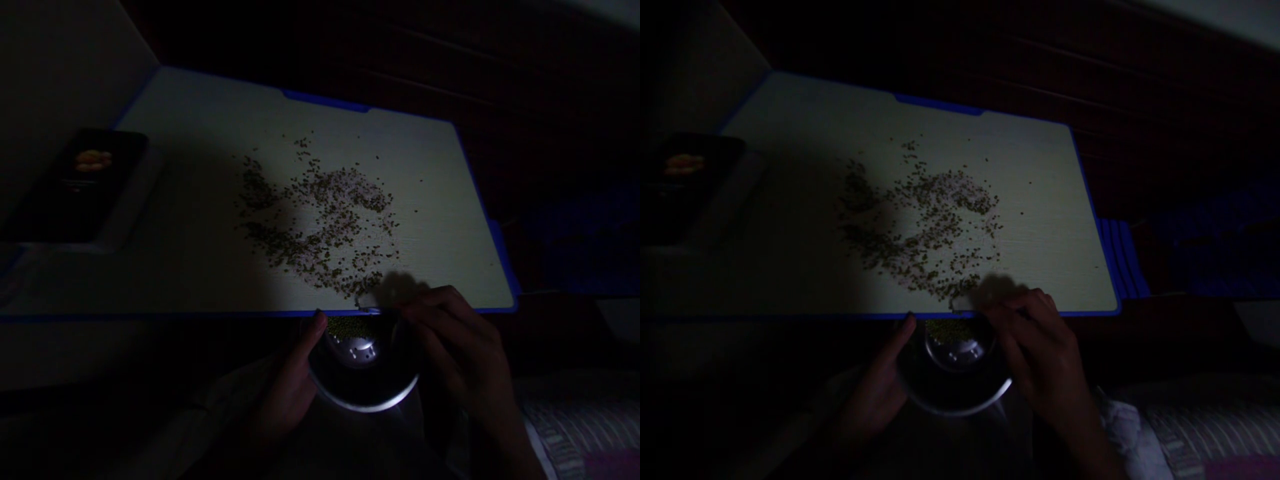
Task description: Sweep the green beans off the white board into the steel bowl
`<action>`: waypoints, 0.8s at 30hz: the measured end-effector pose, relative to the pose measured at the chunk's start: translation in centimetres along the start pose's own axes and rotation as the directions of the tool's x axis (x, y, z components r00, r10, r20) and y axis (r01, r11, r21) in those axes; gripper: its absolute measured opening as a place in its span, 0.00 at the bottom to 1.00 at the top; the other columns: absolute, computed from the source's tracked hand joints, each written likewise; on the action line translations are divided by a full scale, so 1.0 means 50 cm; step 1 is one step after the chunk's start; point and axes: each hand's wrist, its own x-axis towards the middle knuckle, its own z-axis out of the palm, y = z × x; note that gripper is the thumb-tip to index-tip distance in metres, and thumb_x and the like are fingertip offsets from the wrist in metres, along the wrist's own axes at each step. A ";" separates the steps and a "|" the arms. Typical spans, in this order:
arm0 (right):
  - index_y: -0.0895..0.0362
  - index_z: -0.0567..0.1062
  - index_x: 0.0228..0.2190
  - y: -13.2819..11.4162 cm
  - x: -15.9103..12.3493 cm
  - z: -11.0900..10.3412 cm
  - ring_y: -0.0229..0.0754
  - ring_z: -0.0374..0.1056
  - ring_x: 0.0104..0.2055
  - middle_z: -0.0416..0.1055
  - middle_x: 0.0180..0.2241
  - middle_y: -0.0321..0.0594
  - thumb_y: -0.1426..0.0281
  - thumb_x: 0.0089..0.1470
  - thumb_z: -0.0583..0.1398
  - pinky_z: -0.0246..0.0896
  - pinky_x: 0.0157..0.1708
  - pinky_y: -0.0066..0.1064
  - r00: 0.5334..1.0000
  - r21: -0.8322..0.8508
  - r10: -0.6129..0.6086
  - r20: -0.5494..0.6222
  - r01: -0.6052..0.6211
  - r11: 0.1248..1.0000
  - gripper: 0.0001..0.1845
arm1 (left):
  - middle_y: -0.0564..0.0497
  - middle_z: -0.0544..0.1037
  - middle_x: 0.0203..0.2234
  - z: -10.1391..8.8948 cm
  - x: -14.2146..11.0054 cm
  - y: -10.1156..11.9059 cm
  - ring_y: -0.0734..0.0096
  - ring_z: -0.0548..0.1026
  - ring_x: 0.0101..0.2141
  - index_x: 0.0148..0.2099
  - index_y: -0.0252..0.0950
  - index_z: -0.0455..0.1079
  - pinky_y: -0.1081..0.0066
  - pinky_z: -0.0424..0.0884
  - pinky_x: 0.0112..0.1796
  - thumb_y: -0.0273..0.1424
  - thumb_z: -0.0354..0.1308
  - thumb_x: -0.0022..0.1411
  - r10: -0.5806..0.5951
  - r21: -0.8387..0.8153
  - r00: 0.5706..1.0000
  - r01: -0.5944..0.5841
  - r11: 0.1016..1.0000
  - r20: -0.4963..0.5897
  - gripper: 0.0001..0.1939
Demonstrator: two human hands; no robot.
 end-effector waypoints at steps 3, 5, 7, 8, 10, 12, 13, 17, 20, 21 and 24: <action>0.49 0.87 0.51 0.001 -0.011 -0.002 0.44 0.82 0.43 0.84 0.43 0.40 0.77 0.71 0.64 0.79 0.39 0.38 1.000 -0.025 -0.031 0.006 0.031 0.999 0.15 | 0.49 0.92 0.58 0.001 0.001 -0.001 0.37 0.74 0.75 0.47 0.45 0.88 0.47 0.73 0.73 0.46 0.86 0.57 -0.007 -0.009 1.000 0.006 1.000 -0.024 0.20; 0.49 0.87 0.52 0.002 -0.017 -0.002 0.44 0.82 0.43 0.84 0.43 0.40 0.77 0.71 0.64 0.79 0.40 0.38 1.000 -0.038 -0.024 0.007 0.025 0.999 0.16 | 0.50 0.93 0.56 0.002 0.000 0.001 0.37 0.76 0.74 0.45 0.45 0.88 0.48 0.74 0.72 0.46 0.87 0.56 -0.012 -0.012 0.999 0.012 1.000 -0.030 0.20; 0.49 0.86 0.52 0.001 -0.019 0.001 0.44 0.82 0.44 0.84 0.44 0.40 0.77 0.71 0.65 0.79 0.41 0.38 1.000 -0.041 -0.008 0.000 0.008 0.999 0.15 | 0.51 0.93 0.55 0.005 -0.001 0.002 0.38 0.77 0.73 0.44 0.45 0.88 0.49 0.74 0.72 0.46 0.88 0.55 -0.012 -0.012 0.999 0.011 1.000 -0.037 0.20; 0.49 0.86 0.52 0.001 -0.018 0.003 0.44 0.82 0.44 0.84 0.44 0.40 0.77 0.71 0.65 0.79 0.41 0.38 1.000 -0.047 -0.005 -0.007 0.004 0.999 0.15 | 0.51 0.93 0.55 0.006 -0.002 0.003 0.39 0.78 0.72 0.45 0.45 0.88 0.49 0.74 0.72 0.46 0.88 0.55 -0.009 -0.013 0.999 0.008 1.000 -0.034 0.20; 0.49 0.85 0.53 0.000 -0.014 0.007 0.44 0.81 0.45 0.83 0.44 0.40 0.76 0.72 0.65 0.78 0.42 0.38 1.000 -0.068 -0.007 -0.021 0.006 0.998 0.14 | 0.49 0.92 0.57 0.009 -0.004 0.003 0.40 0.78 0.72 0.49 0.45 0.88 0.49 0.72 0.73 0.47 0.86 0.57 -0.005 -0.015 1.000 0.005 1.000 -0.013 0.22; 0.49 0.85 0.52 -0.001 -0.009 0.010 0.43 0.81 0.45 0.83 0.44 0.40 0.76 0.72 0.64 0.78 0.42 0.38 1.000 -0.089 -0.013 -0.024 0.011 0.996 0.13 | 0.48 0.92 0.59 0.009 -0.005 0.003 0.39 0.78 0.72 0.53 0.45 0.88 0.48 0.72 0.73 0.47 0.86 0.58 -0.001 -0.021 1.000 0.001 1.000 0.009 0.24; 0.49 0.85 0.52 -0.001 -0.006 0.012 0.44 0.81 0.45 0.83 0.44 0.40 0.76 0.73 0.64 0.77 0.42 0.38 1.000 -0.092 -0.015 -0.019 0.013 0.996 0.13 | 0.48 0.91 0.60 0.008 -0.005 0.002 0.38 0.78 0.72 0.55 0.45 0.88 0.47 0.71 0.73 0.47 0.85 0.58 0.002 -0.024 1.000 -0.002 1.000 0.015 0.26; 0.50 0.83 0.53 -0.003 0.002 0.014 0.44 0.80 0.45 0.82 0.45 0.41 0.76 0.73 0.64 0.77 0.41 0.38 0.999 -0.088 -0.051 0.009 0.051 0.995 0.14 | 0.48 0.91 0.61 0.001 -0.003 -0.001 0.36 0.76 0.73 0.58 0.45 0.87 0.46 0.73 0.72 0.48 0.86 0.57 0.010 -0.012 1.000 -0.010 1.000 -0.007 0.30; 0.50 0.83 0.54 -0.005 0.006 0.014 0.45 0.80 0.45 0.82 0.45 0.40 0.77 0.73 0.64 0.77 0.40 0.39 0.996 -0.088 -0.083 0.028 0.085 0.992 0.14 | 0.49 0.91 0.59 -0.002 -0.002 -0.005 0.36 0.77 0.73 0.56 0.45 0.88 0.48 0.76 0.69 0.48 0.87 0.56 0.017 -0.012 0.999 -0.018 1.000 -0.034 0.28; 0.50 0.83 0.54 -0.005 0.008 0.014 0.45 0.80 0.45 0.82 0.45 0.40 0.77 0.73 0.63 0.77 0.40 0.39 0.995 -0.086 -0.091 0.038 0.094 0.992 0.14 | 0.50 0.92 0.59 -0.002 -0.002 -0.006 0.36 0.78 0.72 0.55 0.45 0.89 0.48 0.77 0.68 0.48 0.87 0.56 0.020 -0.019 0.999 -0.021 1.000 -0.037 0.28; 0.50 0.82 0.54 -0.007 0.007 0.013 0.44 0.78 0.46 0.81 0.45 0.40 0.78 0.73 0.63 0.76 0.41 0.39 0.992 -0.085 -0.115 0.055 0.120 0.989 0.15 | 0.52 0.93 0.56 -0.002 -0.002 -0.004 0.39 0.81 0.69 0.52 0.47 0.90 0.51 0.80 0.64 0.48 0.88 0.54 0.023 -0.036 0.999 -0.025 0.999 -0.036 0.26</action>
